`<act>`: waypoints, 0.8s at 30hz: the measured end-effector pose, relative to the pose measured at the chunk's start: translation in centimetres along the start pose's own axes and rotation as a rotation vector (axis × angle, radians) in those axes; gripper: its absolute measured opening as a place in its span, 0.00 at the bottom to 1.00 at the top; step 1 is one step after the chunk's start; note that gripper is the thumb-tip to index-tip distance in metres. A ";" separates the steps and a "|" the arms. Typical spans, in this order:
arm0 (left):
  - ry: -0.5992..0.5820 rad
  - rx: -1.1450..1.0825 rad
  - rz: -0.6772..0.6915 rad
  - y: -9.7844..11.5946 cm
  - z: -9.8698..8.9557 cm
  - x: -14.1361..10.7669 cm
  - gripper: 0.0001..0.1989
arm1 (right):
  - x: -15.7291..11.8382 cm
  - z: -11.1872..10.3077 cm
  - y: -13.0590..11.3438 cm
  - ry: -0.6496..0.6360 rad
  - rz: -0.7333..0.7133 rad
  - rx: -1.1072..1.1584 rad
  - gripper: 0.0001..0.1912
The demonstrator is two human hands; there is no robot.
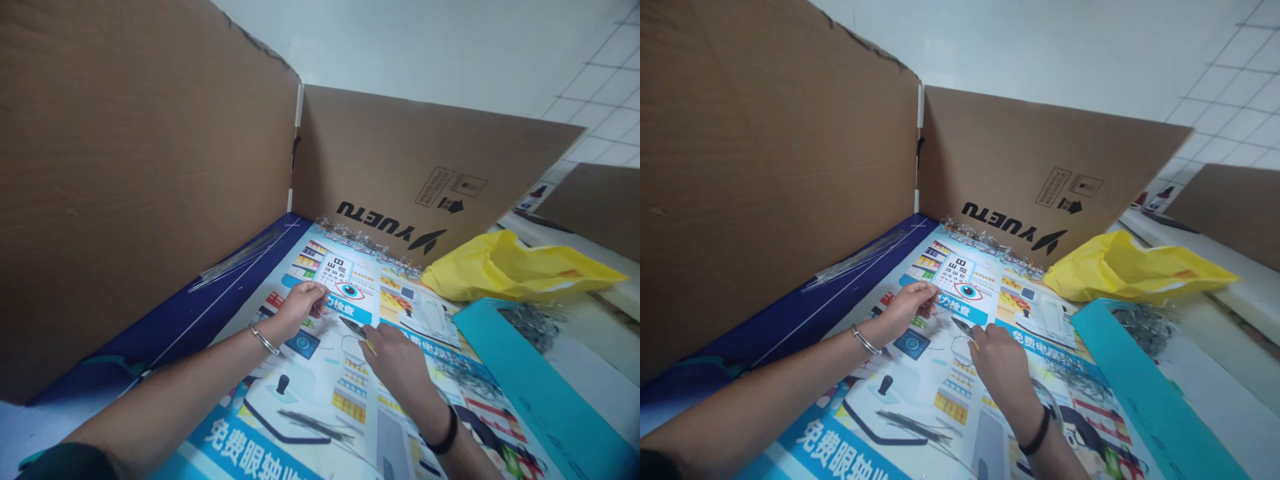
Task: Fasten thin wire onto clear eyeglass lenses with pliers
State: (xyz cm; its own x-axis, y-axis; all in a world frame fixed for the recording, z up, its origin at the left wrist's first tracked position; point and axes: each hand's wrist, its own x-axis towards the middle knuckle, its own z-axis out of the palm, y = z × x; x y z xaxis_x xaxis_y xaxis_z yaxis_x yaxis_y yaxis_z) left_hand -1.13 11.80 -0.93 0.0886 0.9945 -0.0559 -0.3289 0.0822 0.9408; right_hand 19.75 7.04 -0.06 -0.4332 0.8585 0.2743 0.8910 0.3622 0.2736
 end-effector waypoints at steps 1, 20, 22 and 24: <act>-0.029 -0.009 -0.011 0.0 0.0 -0.1 0.09 | -0.6 0.0 0.7 0.017 0.030 -0.005 0.11; -0.553 0.060 -0.264 0.2 2.7 -3.9 0.10 | -4.1 -1.8 1.0 0.078 0.058 0.090 0.09; -0.523 0.041 -0.275 0.2 2.7 -4.1 0.09 | -4.1 -1.9 0.9 0.060 0.079 0.122 0.10; -0.501 0.001 -0.280 0.0 2.8 -4.2 0.09 | -4.1 -1.8 0.7 0.037 0.117 0.190 0.11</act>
State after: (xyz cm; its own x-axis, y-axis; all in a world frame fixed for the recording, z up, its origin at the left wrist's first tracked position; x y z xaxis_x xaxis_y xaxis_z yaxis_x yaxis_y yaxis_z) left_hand 1.11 7.49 0.23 0.6073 0.7824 -0.1379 -0.2275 0.3376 0.9134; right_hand 21.92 3.08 0.67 -0.3269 0.8862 0.3282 0.9436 0.3256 0.0606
